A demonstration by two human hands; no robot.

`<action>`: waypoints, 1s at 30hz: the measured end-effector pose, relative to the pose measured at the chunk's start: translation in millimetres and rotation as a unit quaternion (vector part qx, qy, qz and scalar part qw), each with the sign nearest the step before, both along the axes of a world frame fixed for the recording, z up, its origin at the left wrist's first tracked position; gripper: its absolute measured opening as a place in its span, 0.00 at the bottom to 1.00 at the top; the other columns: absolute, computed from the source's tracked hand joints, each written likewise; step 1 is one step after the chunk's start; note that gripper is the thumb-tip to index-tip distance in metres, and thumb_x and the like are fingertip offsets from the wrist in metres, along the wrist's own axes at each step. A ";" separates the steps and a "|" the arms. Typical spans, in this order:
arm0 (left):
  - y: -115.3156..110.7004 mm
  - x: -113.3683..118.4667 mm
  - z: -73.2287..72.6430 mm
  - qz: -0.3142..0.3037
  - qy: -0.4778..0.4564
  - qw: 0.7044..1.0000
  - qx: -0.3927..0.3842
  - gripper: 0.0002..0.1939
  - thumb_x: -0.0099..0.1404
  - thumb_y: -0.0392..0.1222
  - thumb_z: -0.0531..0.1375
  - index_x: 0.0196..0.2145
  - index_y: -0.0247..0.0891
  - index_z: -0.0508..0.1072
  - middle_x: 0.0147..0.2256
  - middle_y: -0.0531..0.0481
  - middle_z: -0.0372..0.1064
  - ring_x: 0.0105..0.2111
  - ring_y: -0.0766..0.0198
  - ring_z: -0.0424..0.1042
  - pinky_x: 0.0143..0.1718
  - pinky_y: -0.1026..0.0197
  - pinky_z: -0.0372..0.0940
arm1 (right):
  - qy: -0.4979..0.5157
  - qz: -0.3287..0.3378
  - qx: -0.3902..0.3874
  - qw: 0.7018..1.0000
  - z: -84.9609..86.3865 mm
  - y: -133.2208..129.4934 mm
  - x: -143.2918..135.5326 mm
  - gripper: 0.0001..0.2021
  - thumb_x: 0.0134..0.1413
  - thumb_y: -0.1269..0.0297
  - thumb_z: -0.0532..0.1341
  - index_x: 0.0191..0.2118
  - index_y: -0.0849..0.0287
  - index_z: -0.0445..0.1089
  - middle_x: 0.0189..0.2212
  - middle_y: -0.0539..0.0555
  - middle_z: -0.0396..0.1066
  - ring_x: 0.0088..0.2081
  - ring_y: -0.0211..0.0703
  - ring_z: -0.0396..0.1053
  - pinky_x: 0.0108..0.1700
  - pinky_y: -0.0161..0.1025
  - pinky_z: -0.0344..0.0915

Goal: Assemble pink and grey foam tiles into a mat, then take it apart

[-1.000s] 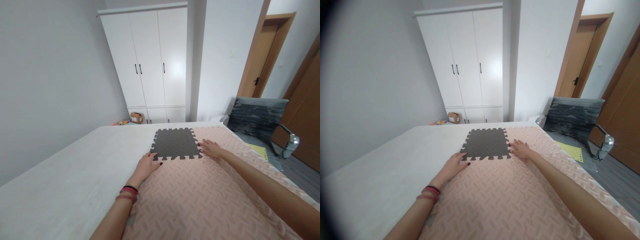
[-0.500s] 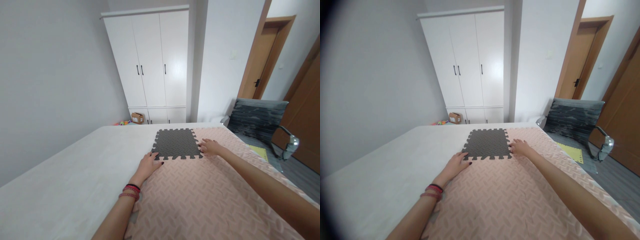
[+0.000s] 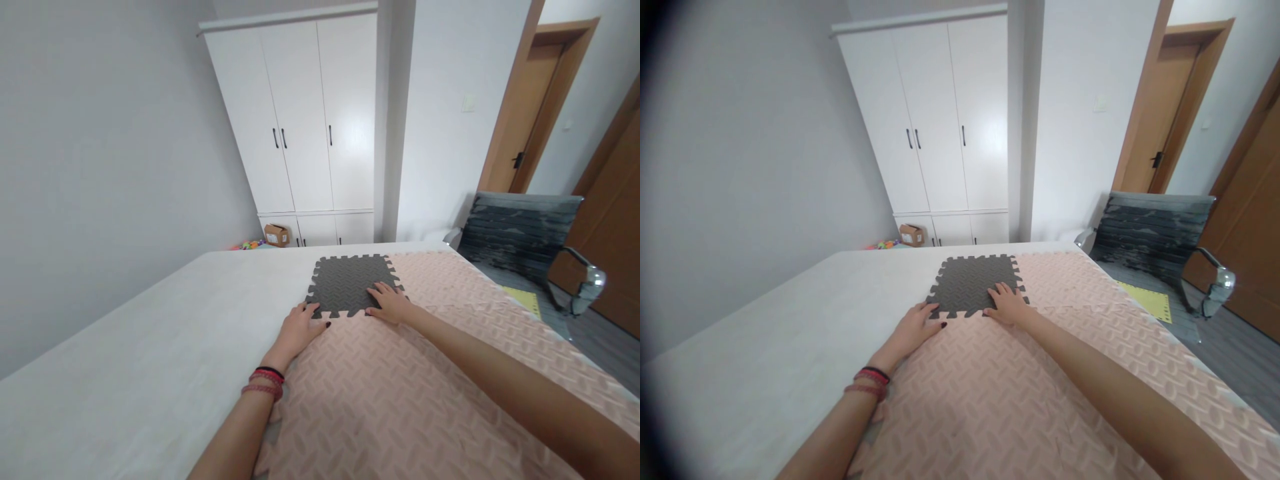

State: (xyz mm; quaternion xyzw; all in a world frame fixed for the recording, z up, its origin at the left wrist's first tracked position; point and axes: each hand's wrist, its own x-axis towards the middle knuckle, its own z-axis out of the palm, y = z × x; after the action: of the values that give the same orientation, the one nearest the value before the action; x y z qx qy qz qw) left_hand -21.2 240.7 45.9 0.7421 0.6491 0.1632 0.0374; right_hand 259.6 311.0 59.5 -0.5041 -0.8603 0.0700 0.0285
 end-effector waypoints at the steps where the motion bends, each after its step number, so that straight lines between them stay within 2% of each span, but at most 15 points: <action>1: -1.0 1.1 1.5 0.002 0.004 1.000 0.003 0.30 0.61 0.54 0.57 0.57 0.37 0.65 0.56 0.37 0.62 0.56 0.50 0.61 0.57 0.52 0.55 | 0.002 0.008 0.009 1.000 0.3 -2.5 -1.3 0.34 0.58 0.46 0.51 0.65 0.60 0.50 0.66 0.63 0.44 0.65 0.57 0.41 0.61 0.61 0.46; 4: -6.2 8.4 9.2 0.009 0.017 1.000 0.021 0.28 0.60 0.51 0.59 0.56 0.37 0.66 0.58 0.37 0.58 0.59 0.48 0.57 0.59 0.50 0.51 | 0.030 0.035 0.046 0.998 -0.4 -17.8 -10.7 0.27 0.61 0.55 0.49 0.63 0.59 0.54 0.64 0.62 0.49 0.62 0.53 0.51 0.59 0.55 0.52; 7: -12.8 20.2 18.7 -0.053 0.044 0.996 0.051 0.24 0.60 0.42 0.58 0.55 0.40 0.67 0.57 0.41 0.60 0.58 0.51 0.58 0.59 0.51 0.50 | 0.064 0.064 0.077 0.993 -1.6 -35.1 -22.6 0.23 0.62 0.62 0.45 0.61 0.55 0.60 0.59 0.60 0.58 0.58 0.50 0.57 0.57 0.48 0.56; 10: -18.0 30.4 24.3 -0.129 0.069 0.988 0.044 0.19 0.61 0.33 0.52 0.48 0.43 0.72 0.45 0.45 0.68 0.47 0.57 0.67 0.49 0.56 0.59 | 0.069 0.064 0.088 0.992 1.7 -41.0 -31.3 0.20 0.63 0.59 0.46 0.56 0.51 0.65 0.52 0.58 0.66 0.52 0.49 0.64 0.52 0.44 0.60; 12: -20.0 33.7 25.2 -0.137 0.071 0.987 0.035 0.18 0.62 0.32 0.49 0.45 0.44 0.73 0.39 0.46 0.69 0.42 0.58 0.68 0.43 0.58 0.61 | 0.057 0.049 0.080 0.994 5.7 -38.5 -36.6 0.19 0.63 0.54 0.48 0.52 0.50 0.69 0.46 0.57 0.69 0.46 0.48 0.68 0.47 0.43 0.62; 14: -20.9 34.4 24.8 -0.136 0.069 0.988 0.035 0.17 0.63 0.34 0.49 0.43 0.44 0.74 0.38 0.46 0.68 0.41 0.58 0.68 0.41 0.58 0.61 | 0.034 0.022 0.091 0.995 8.3 -34.7 -43.0 0.18 0.61 0.51 0.50 0.47 0.51 0.71 0.42 0.57 0.70 0.42 0.49 0.68 0.43 0.43 0.64; 17: -20.8 32.9 23.8 -0.139 0.054 0.988 0.033 0.17 0.64 0.35 0.49 0.42 0.44 0.74 0.38 0.47 0.68 0.41 0.59 0.67 0.41 0.60 0.61 | 0.009 -0.015 0.139 0.990 7.2 -32.6 -53.7 0.17 0.59 0.50 0.54 0.48 0.54 0.68 0.43 0.59 0.68 0.45 0.53 0.66 0.40 0.43 0.64; 21: -19.9 30.5 22.4 -0.145 0.018 0.989 0.030 0.16 0.64 0.34 0.50 0.42 0.44 0.75 0.38 0.47 0.67 0.42 0.60 0.67 0.43 0.61 0.60 | -0.020 -0.020 0.142 0.989 5.5 -36.7 -62.7 0.16 0.60 0.54 0.54 0.49 0.57 0.64 0.44 0.62 0.67 0.46 0.52 0.66 0.39 0.42 0.65; 24: -19.7 28.3 21.0 -0.150 0.004 0.988 0.033 0.16 0.63 0.34 0.50 0.42 0.43 0.75 0.39 0.48 0.67 0.42 0.61 0.66 0.44 0.62 0.60 | -0.027 -0.012 0.139 0.990 11.4 -42.7 -63.1 0.14 0.61 0.58 0.53 0.48 0.58 0.64 0.43 0.61 0.68 0.45 0.51 0.67 0.41 0.44 0.64; 27: -19.8 26.0 19.9 -0.157 -0.005 0.987 0.036 0.17 0.63 0.33 0.51 0.45 0.43 0.74 0.40 0.49 0.68 0.43 0.62 0.66 0.45 0.62 0.61 | -0.022 0.004 0.140 0.990 23.2 -55.5 -53.7 0.14 0.61 0.59 0.52 0.49 0.57 0.64 0.43 0.58 0.69 0.45 0.49 0.67 0.45 0.45 0.63; 30: -20.1 24.4 20.2 -0.165 -0.016 0.985 0.039 0.18 0.63 0.33 0.51 0.45 0.44 0.74 0.40 0.49 0.68 0.43 0.62 0.67 0.44 0.63 0.61 | -0.005 0.020 0.129 0.991 38.7 -81.0 -24.7 0.15 0.61 0.61 0.52 0.51 0.57 0.64 0.45 0.58 0.69 0.47 0.49 0.67 0.47 0.45 0.61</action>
State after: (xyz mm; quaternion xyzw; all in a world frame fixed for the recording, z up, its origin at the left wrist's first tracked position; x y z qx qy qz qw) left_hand 3.2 220.5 66.1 0.8371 0.5103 0.1917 0.0453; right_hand 234.9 230.0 98.2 -0.4796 -0.8721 -0.0435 0.0873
